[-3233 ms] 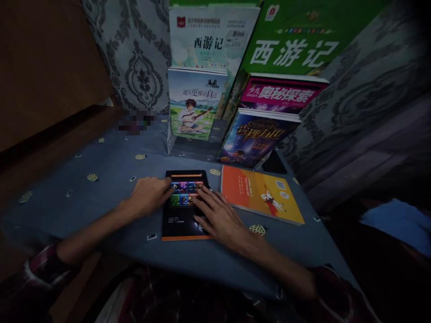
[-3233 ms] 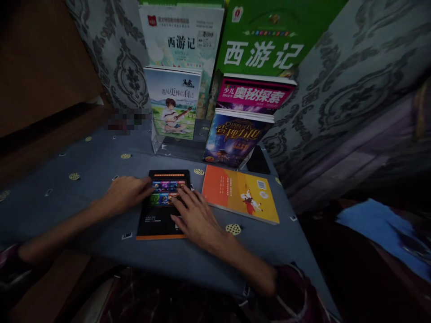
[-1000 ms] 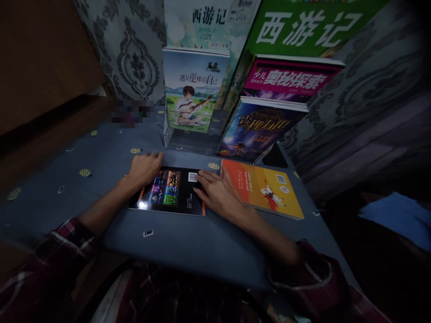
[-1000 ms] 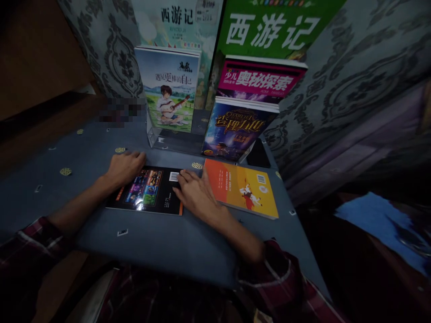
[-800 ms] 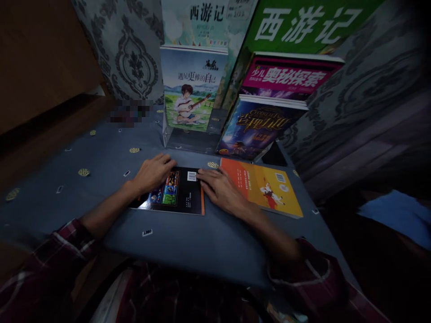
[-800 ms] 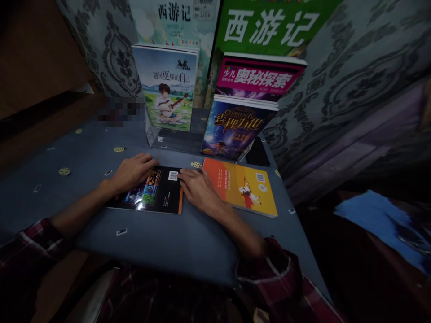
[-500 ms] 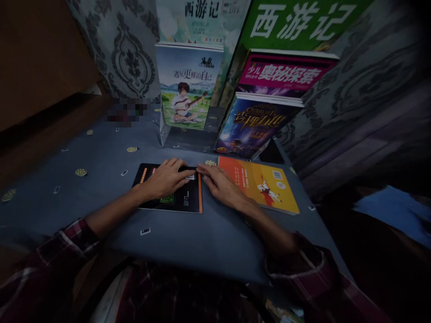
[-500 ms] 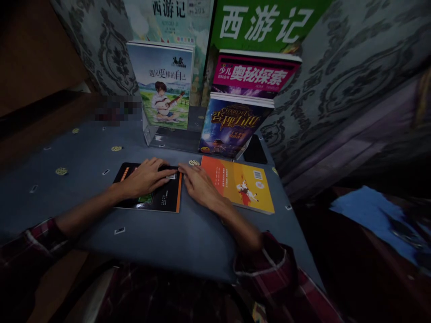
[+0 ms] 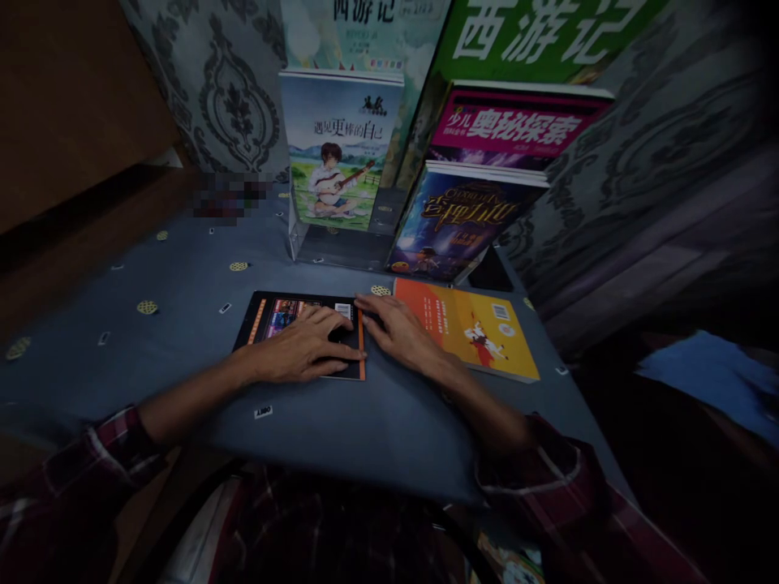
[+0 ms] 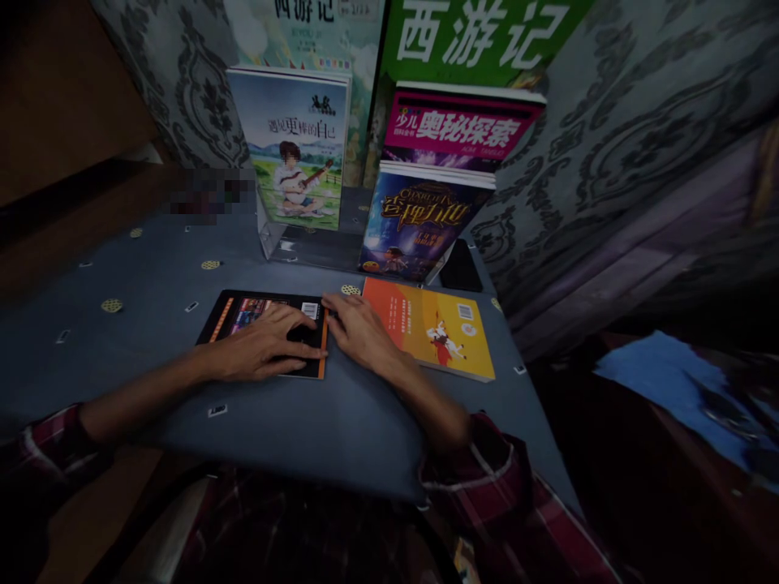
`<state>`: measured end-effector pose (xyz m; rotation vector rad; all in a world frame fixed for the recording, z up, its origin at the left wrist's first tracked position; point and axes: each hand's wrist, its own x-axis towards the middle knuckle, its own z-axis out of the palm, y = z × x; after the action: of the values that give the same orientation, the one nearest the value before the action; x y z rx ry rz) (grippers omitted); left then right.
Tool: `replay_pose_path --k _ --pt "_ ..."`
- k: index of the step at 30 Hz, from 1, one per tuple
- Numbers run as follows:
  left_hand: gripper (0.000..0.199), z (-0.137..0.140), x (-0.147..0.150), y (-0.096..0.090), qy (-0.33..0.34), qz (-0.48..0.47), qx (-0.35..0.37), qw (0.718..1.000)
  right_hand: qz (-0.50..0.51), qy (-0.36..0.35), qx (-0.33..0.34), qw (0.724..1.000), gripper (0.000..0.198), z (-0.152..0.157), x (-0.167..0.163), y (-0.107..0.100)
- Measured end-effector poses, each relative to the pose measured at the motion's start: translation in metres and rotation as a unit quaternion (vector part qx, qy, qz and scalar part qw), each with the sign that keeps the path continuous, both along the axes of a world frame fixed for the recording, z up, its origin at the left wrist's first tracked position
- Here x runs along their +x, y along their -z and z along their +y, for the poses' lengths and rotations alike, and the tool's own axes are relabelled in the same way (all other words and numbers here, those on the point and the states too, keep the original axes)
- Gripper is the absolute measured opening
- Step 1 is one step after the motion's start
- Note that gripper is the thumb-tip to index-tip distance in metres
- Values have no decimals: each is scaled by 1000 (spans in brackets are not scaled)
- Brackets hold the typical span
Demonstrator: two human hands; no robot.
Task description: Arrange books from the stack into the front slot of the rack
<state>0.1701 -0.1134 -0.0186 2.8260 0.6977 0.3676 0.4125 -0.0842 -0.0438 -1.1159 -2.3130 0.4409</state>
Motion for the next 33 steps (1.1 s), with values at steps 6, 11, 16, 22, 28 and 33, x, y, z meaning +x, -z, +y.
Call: replay_pose_path --k 6,11,16,22,28,33 --pt "38 -8 -3 0 30 0 -23 999 -6 2 12 1000 38 0 0 2" --pt "40 -8 -6 -2 37 -1 -42 998 -15 -7 32 999 39 -1 0 2" --pt "51 12 -28 -2 -114 10 -46 992 -40 -20 51 998 37 -6 -2 -4" --pt "68 35 -40 -17 -252 122 -78 957 -101 -20 68 992 42 -13 -5 -6" --pt "79 46 -34 -23 -263 135 -86 951 -120 -25 68 990 42 -17 -6 -7" --pt "77 54 -35 -17 -269 117 -122 948 -118 -29 76 990 38 -18 -7 -10"
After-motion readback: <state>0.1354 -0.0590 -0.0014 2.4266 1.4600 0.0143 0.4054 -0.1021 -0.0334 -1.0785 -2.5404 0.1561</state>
